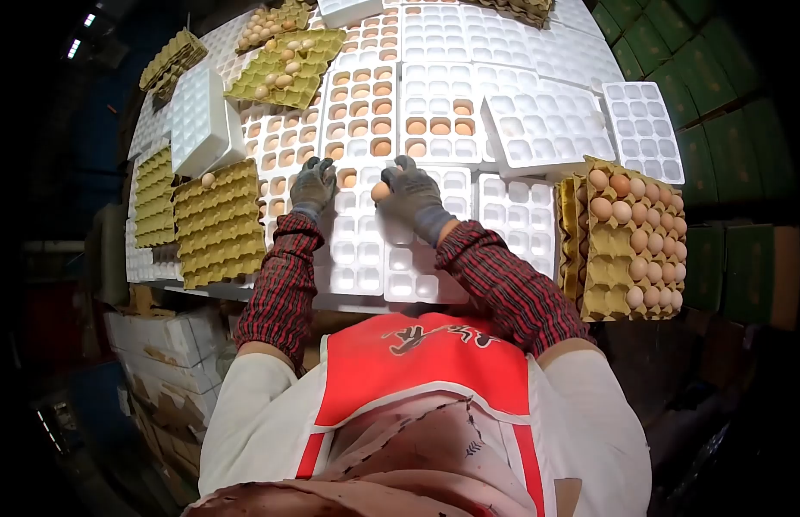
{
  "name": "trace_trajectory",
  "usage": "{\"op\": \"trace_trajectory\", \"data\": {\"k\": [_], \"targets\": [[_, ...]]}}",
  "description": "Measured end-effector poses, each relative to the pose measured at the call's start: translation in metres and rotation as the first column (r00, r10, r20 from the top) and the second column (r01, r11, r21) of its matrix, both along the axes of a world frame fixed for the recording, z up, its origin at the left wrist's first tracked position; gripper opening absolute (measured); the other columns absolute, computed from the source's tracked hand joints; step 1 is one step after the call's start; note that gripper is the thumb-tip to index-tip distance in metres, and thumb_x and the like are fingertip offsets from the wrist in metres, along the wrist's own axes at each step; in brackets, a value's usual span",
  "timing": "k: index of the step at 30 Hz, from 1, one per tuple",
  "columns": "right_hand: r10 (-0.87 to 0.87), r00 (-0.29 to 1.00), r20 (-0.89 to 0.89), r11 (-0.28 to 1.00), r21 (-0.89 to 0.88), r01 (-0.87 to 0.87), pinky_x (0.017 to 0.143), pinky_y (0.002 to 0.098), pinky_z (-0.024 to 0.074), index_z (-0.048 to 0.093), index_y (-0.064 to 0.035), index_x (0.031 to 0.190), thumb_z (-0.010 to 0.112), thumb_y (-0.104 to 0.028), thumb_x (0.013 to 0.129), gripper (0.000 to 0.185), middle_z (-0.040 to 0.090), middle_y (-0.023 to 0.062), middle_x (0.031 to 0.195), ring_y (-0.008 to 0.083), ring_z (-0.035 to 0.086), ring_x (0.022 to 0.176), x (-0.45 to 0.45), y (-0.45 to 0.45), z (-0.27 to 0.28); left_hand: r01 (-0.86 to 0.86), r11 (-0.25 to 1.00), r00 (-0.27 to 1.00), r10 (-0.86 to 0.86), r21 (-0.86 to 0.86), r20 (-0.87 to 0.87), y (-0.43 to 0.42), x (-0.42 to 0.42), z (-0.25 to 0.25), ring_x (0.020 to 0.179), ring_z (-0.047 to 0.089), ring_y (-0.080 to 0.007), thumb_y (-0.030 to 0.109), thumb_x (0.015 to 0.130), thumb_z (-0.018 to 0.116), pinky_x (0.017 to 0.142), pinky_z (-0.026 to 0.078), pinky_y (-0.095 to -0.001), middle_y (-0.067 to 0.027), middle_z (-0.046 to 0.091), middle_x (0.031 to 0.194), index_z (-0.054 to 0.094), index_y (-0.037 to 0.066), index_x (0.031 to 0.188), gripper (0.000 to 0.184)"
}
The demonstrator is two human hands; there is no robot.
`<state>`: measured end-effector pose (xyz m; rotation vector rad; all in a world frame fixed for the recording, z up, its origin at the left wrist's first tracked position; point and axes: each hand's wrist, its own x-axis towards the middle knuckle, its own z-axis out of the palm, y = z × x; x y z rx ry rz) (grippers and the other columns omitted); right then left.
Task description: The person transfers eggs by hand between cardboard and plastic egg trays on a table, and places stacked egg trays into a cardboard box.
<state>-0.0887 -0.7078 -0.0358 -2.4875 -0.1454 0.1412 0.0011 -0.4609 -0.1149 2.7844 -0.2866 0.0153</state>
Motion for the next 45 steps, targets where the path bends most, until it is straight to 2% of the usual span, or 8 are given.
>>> {"op": "trace_trajectory", "data": {"k": [7,12,19,21,23,30,37,45], "targets": [[0.056,0.995,0.080,0.976,-0.214,-0.038,0.084,0.0462,0.0580,0.062,-0.0119,0.121,0.072,-0.019,0.086,0.037,0.052,0.0175,0.127,0.0350,0.066,0.104,0.024,0.051,-0.028,-0.126,0.792,0.989,0.149,-0.598,-0.012,0.042,-0.022,0.012,0.106,0.067,-0.0370,0.017,0.097,0.063,0.093,0.053,-0.0427,-0.0190,0.071,0.115,0.069,0.001,0.119,0.028],[0.165,0.930,-0.327,0.909,-0.316,-0.272,0.089,0.0463,0.0574,0.063,-0.0134,0.125,0.066,-0.024,0.089,0.038,0.055,0.0179,0.128,0.0351,0.069,0.106,0.013,0.087,-0.021,0.192,0.917,0.958,-0.098,-0.349,0.268,0.022,-0.036,-0.002,0.118,0.059,-0.0356,0.015,0.097,0.060,0.106,0.043,-0.0468,-0.0151,0.067,0.122,0.067,0.006,0.122,0.028],[0.019,0.959,0.284,0.989,0.133,-0.059,0.105,0.0503,0.0436,0.059,-0.0087,0.133,0.059,-0.034,0.097,0.044,0.060,0.0172,0.131,0.0366,0.055,0.124,0.117,0.076,-0.039,0.188,0.978,0.940,-0.153,-0.088,0.304,0.019,-0.036,-0.026,0.125,0.051,-0.0376,0.016,0.094,0.059,0.113,0.034,-0.0520,-0.0144,0.061,0.128,0.062,0.006,0.128,0.035],[0.173,0.982,0.071,0.894,-0.429,-0.126,0.116,0.0596,0.0267,0.050,-0.0089,0.144,0.056,-0.040,0.099,0.055,0.048,0.0174,0.148,0.0400,0.041,0.139,0.116,0.075,-0.043,0.180,0.980,0.932,-0.144,-0.081,0.334,0.019,-0.037,-0.027,0.127,0.051,-0.0375,0.017,0.095,0.058,0.114,0.032,-0.0526,-0.0147,0.061,0.130,0.061,0.006,0.128,0.036],[0.083,0.994,0.076,0.923,-0.382,-0.048,0.120,0.0633,0.0128,0.043,-0.0086,0.152,0.054,-0.046,0.099,0.065,0.033,0.0178,0.161,0.0440,0.026,0.149,0.101,0.066,-0.082,0.196,0.980,0.937,-0.180,-0.021,0.299,0.020,-0.036,-0.028,0.130,0.050,-0.0375,0.019,0.097,0.055,0.115,0.031,-0.0530,-0.0152,0.060,0.132,0.062,0.006,0.129,0.035],[-0.033,0.999,0.000,0.925,0.378,0.031,0.105,0.0464,0.0470,0.058,-0.0047,0.134,0.068,-0.036,0.095,0.050,0.063,0.0196,0.132,0.0388,0.061,0.119,-0.096,-0.027,0.032,0.245,0.967,0.929,-0.213,-0.070,0.303,0.026,-0.037,-0.036,0.130,0.050,-0.0402,0.018,0.101,0.054,0.113,0.034,-0.0517,-0.0185,0.061,0.134,0.062,0.002,0.130,0.035],[-0.399,0.869,0.292,0.914,0.060,0.400,0.089,0.0392,0.0552,0.070,-0.0068,0.117,0.074,-0.011,0.084,0.034,0.070,0.0145,0.115,0.0304,0.068,0.104,-0.243,-0.238,0.146,0.325,0.528,0.879,-0.475,-0.785,0.044,-0.189,-0.087,0.081,0.094,0.069,-0.0207,0.012,0.093,0.072,0.085,0.055,-0.0327,-0.0135,0.070,0.117,0.064,-0.003,0.130,0.040],[-0.159,0.970,0.183,0.952,-0.233,0.200,0.084,0.0440,0.0486,0.066,-0.0104,0.102,0.068,-0.014,0.083,0.020,0.067,0.0102,0.101,0.0311,0.064,0.098,-0.230,-0.374,0.137,0.746,0.664,0.666,-0.742,-0.046,0.083,-0.428,-0.166,0.173,0.092,0.068,-0.0357,0.029,0.082,0.075,0.077,0.054,-0.0471,-0.0129,0.068,0.105,0.062,0.010,0.108,0.034]]}}
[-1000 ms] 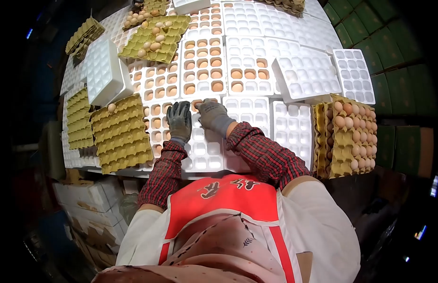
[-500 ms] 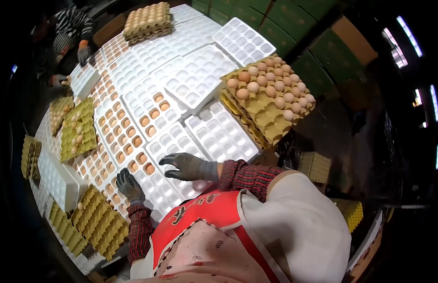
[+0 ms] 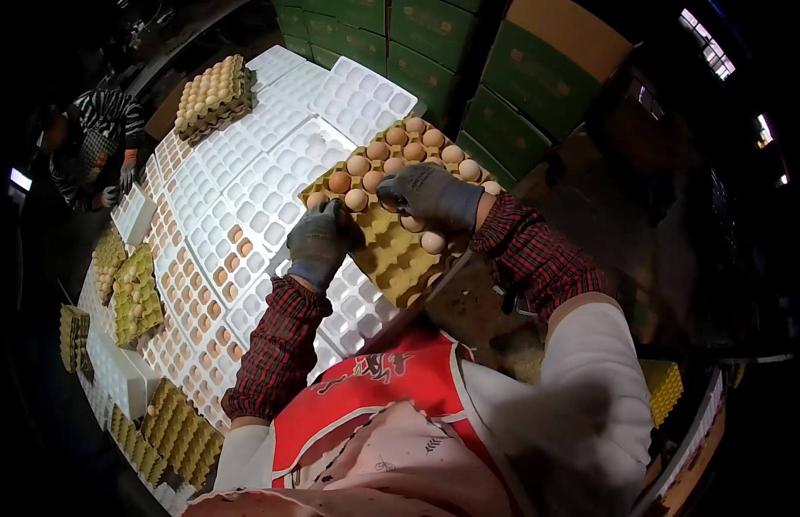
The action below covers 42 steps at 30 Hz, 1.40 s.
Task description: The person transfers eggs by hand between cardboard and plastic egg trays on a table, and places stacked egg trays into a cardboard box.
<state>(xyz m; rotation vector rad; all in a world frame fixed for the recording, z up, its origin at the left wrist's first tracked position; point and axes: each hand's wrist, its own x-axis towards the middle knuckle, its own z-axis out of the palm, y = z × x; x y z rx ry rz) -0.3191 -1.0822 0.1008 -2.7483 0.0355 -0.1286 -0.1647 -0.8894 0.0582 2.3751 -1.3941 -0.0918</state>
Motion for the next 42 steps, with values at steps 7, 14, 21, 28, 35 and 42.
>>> {"op": "trace_trajectory", "data": {"k": [7,14,21,28,35,42], "targets": [[-0.019,0.996,-0.083,0.685,0.725,0.073,0.083,0.0346,0.0484,0.065,-0.0057,0.106,0.069,-0.024,0.081,0.031,0.068,0.0091,0.104,0.0214,0.063,0.098,0.016,-0.027,0.028,-0.364,0.781,0.672,-0.157,-0.507,-0.724,0.008,0.015,-0.003,0.093,0.068,-0.0365,0.028,0.086,0.075,0.083,0.055,-0.0435,-0.0185,0.068,0.110,0.064,0.007,0.114,0.036],[0.237,0.961,0.142,0.971,-0.039,-0.234,0.075,0.0325,0.0475,0.063,-0.0086,0.094,0.064,-0.007,0.083,0.012,0.062,0.0071,0.098,0.0224,0.061,0.086,0.078,-0.049,-0.022,-0.107,0.994,0.992,0.105,-0.025,-0.065,-0.047,-0.020,0.008,0.089,0.067,-0.0405,0.034,0.087,0.071,0.076,0.053,-0.0489,-0.0166,0.067,0.095,0.066,0.009,0.110,0.035],[0.132,0.984,-0.116,0.418,0.907,0.051,0.082,0.0281,0.0512,0.067,-0.0003,0.123,0.077,-0.025,0.079,0.052,0.068,0.0049,0.099,0.0154,0.063,0.091,0.076,-0.066,0.028,-0.504,0.748,0.493,-0.161,-0.432,-0.855,0.022,0.034,0.013,0.109,0.066,-0.0196,0.015,0.090,0.072,0.087,0.056,-0.0326,-0.0080,0.064,0.126,0.059,0.006,0.140,0.052],[0.220,0.971,-0.090,0.883,-0.404,-0.238,0.088,0.0445,0.0553,0.074,-0.0113,0.107,0.084,-0.030,0.070,0.043,0.059,0.0180,0.132,0.0361,0.066,0.106,0.138,-0.014,0.003,-0.451,0.812,0.891,0.388,0.371,0.235,-0.046,0.037,0.009,0.115,0.065,-0.0288,0.039,0.076,0.083,0.084,0.058,-0.0468,-0.0127,0.066,0.128,0.076,0.014,0.114,0.045],[0.297,0.951,-0.081,0.930,-0.202,-0.308,0.081,0.0426,0.0527,0.069,-0.0040,0.086,0.082,-0.027,0.068,0.032,0.066,0.0180,0.115,0.0344,0.065,0.102,0.154,-0.031,-0.007,-0.423,0.736,0.891,0.232,-0.528,-0.391,0.028,0.031,-0.006,0.104,0.065,-0.0280,0.027,0.077,0.082,0.090,0.053,-0.0388,-0.0109,0.068,0.108,0.071,0.005,0.110,0.041],[0.164,0.960,-0.225,0.948,-0.231,-0.216,0.082,0.0413,0.0535,0.070,-0.0045,0.097,0.086,-0.012,0.062,0.039,0.067,0.0150,0.111,0.0352,0.065,0.100,0.157,-0.009,0.003,-0.789,0.518,0.531,0.305,-0.330,-0.790,0.247,-0.045,-0.088,0.085,0.064,-0.0141,0.023,0.086,0.081,0.073,0.055,-0.0283,-0.0045,0.070,0.101,0.070,0.003,0.115,0.037]]}}
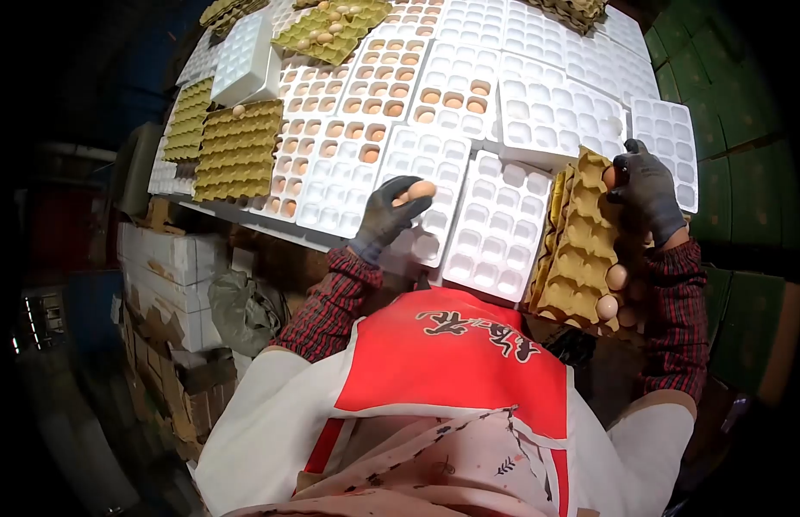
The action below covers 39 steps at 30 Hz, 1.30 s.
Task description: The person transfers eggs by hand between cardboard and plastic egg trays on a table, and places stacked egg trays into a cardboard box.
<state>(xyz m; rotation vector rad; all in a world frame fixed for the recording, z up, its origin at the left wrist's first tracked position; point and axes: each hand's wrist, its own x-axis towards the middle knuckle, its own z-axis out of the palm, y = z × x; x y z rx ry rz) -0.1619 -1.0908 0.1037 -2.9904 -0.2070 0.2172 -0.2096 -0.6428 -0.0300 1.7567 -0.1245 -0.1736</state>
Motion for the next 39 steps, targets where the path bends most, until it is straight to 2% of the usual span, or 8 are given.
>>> {"op": "trace_trajectory", "data": {"k": [4,9,16,18,26,30,34,39], "targets": [[-0.057,0.998,-0.028,0.998,-0.032,0.056,0.079,0.0397,0.0505,0.064,-0.0002,0.083,0.078,-0.009,0.068,0.023,0.064,0.0124,0.100,0.0317,0.064,0.096,0.008,0.010,0.025,-0.354,0.688,0.935,0.256,0.633,0.245,0.124,-0.032,-0.041,0.098,0.066,-0.0295,0.026,0.080,0.084,0.086,0.054,-0.0385,-0.0098,0.066,0.109,0.071,0.008,0.111,0.038],[-0.069,0.958,0.279,0.988,0.152,0.027,0.080,0.0344,0.0519,0.068,-0.0017,0.092,0.072,-0.007,0.077,0.017,0.063,0.0124,0.102,0.0276,0.064,0.089,0.016,0.076,0.017,-0.122,0.405,0.992,0.060,0.906,0.107,0.185,-0.035,-0.066,0.109,0.063,-0.0356,0.035,0.077,0.082,0.090,0.053,-0.0450,-0.0136,0.063,0.123,0.067,0.014,0.120,0.050],[0.323,0.934,-0.155,0.670,0.734,-0.109,0.073,0.0359,0.0554,0.064,-0.0058,0.124,0.069,-0.017,0.084,0.041,0.070,0.0127,0.086,0.0207,0.069,0.078,0.003,0.323,-0.067,-0.071,0.510,0.997,0.004,0.857,0.080,0.212,-0.015,-0.078,0.120,0.060,-0.0352,0.024,0.090,0.068,0.101,0.050,-0.0435,-0.0166,0.063,0.130,0.070,0.014,0.122,0.034],[0.431,0.900,-0.056,0.766,0.550,-0.333,0.085,0.0460,0.0542,0.063,-0.0061,0.116,0.069,-0.029,0.085,0.039,0.070,0.0158,0.093,0.0370,0.069,0.095,-0.010,0.389,-0.122,-0.078,0.601,0.997,0.031,0.795,0.075,0.220,-0.011,-0.079,0.116,0.063,-0.0351,0.023,0.090,0.067,0.099,0.051,-0.0443,-0.0159,0.066,0.126,0.071,0.013,0.120,0.032],[0.433,0.893,0.120,0.728,0.538,-0.425,0.086,0.0439,0.0550,0.064,-0.0102,0.112,0.066,-0.024,0.090,0.025,0.063,0.0121,0.115,0.0321,0.065,0.100,-0.002,0.442,-0.201,-0.481,0.875,0.871,0.468,0.063,0.152,0.205,0.040,-0.046,0.108,0.067,-0.0290,0.011,0.100,0.059,0.094,0.051,-0.0366,-0.0183,0.070,0.119,0.066,-0.006,0.119,0.026],[0.537,0.786,0.307,0.758,0.232,-0.609,0.112,0.0529,0.0376,0.057,-0.0071,0.132,0.062,-0.023,0.094,0.042,0.049,0.0145,0.145,0.0378,0.042,0.137,-0.001,0.437,-0.203,-0.496,0.829,0.724,0.232,0.257,0.649,0.190,0.062,-0.064,0.113,0.064,-0.0357,0.007,0.098,0.059,0.099,0.050,-0.0420,-0.0182,0.068,0.121,0.066,0.000,0.122,0.026],[0.360,0.930,-0.070,0.860,0.412,-0.301,0.118,0.0583,0.0248,0.054,-0.0061,0.140,0.056,-0.026,0.096,0.048,0.044,0.0154,0.153,0.0375,0.036,0.144,-0.042,0.395,-0.190,-0.392,0.540,0.873,-0.038,0.745,0.487,0.209,0.051,-0.120,0.137,0.042,-0.0428,0.019,0.098,0.055,0.117,0.028,-0.0553,-0.0192,0.051,0.146,0.060,0.009,0.135,0.038],[0.174,0.976,-0.133,0.427,0.903,0.047,0.085,0.0365,0.0536,0.073,0.0004,0.101,0.070,-0.016,0.091,0.019,0.073,0.0163,0.098,0.0274,0.068,0.090,-0.126,0.287,-0.091,-0.383,0.471,0.846,-0.165,0.795,0.506,0.220,0.056,-0.141,0.133,0.043,-0.0461,0.028,0.100,0.055,0.113,0.030,-0.0561,-0.0227,0.053,0.145,0.060,0.010,0.137,0.042]]}}
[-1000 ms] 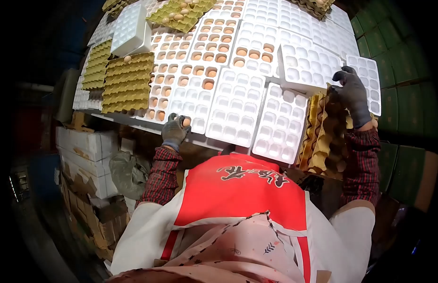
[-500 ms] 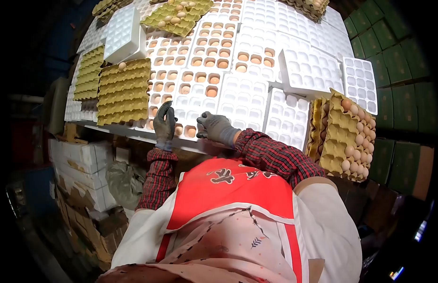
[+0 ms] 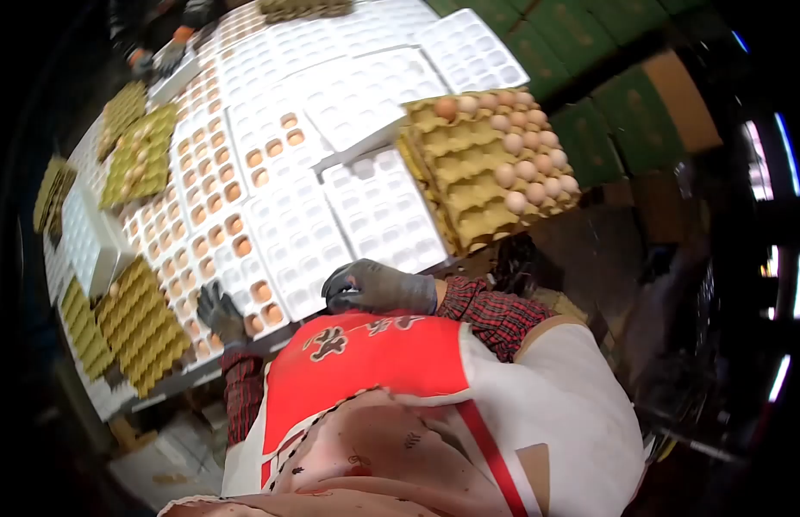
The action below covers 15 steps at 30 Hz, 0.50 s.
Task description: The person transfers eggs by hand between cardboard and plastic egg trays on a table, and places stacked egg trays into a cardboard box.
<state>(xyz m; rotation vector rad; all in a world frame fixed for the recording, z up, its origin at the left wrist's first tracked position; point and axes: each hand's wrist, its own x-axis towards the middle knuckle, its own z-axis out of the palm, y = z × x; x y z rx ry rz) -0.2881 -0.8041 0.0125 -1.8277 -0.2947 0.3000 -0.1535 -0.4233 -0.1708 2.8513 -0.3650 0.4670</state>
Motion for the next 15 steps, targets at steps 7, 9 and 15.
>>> {"op": "trace_trajectory", "data": {"k": [7,9,15], "targets": [[-0.496,0.782,0.377,0.713,-0.337,0.615,0.079,0.0359,0.0547,0.071,-0.0045,0.102,0.085,-0.013,0.075,0.031,0.071,0.0099,0.102,0.0244,0.068,0.094,-0.107,-0.189,0.113,0.102,0.575,0.783,-0.550,-0.812,-0.291,-0.218,-0.027,0.155,0.104,0.068,-0.0205,0.011,0.095,0.070,0.092,0.052,-0.0337,-0.0134,0.070,0.116,0.067,-0.003,0.123,0.032],[-0.435,0.807,0.399,0.517,-0.623,0.587,0.086,0.0380,0.0547,0.066,-0.0093,0.124,0.079,-0.015,0.076,0.050,0.068,0.0089,0.119,0.0279,0.067,0.101,-0.124,-0.244,0.112,0.270,0.451,0.529,-0.807,-0.851,-0.260,-0.311,-0.065,0.222,0.088,0.070,-0.0180,0.011,0.092,0.073,0.079,0.056,-0.0307,-0.0114,0.072,0.110,0.070,-0.002,0.116,0.028],[-0.086,0.918,0.388,0.409,-0.826,0.387,0.084,0.0393,0.0536,0.063,-0.0120,0.110,0.075,-0.022,0.081,0.034,0.065,0.0065,0.110,0.0291,0.066,0.102,-0.122,-0.306,0.076,0.886,0.409,0.380,-0.911,-0.220,-0.161,-0.481,-0.133,0.237,0.089,0.069,-0.0341,0.034,0.087,0.072,0.074,0.056,-0.0457,-0.0155,0.069,0.102,0.066,0.007,0.107,0.034]]}}
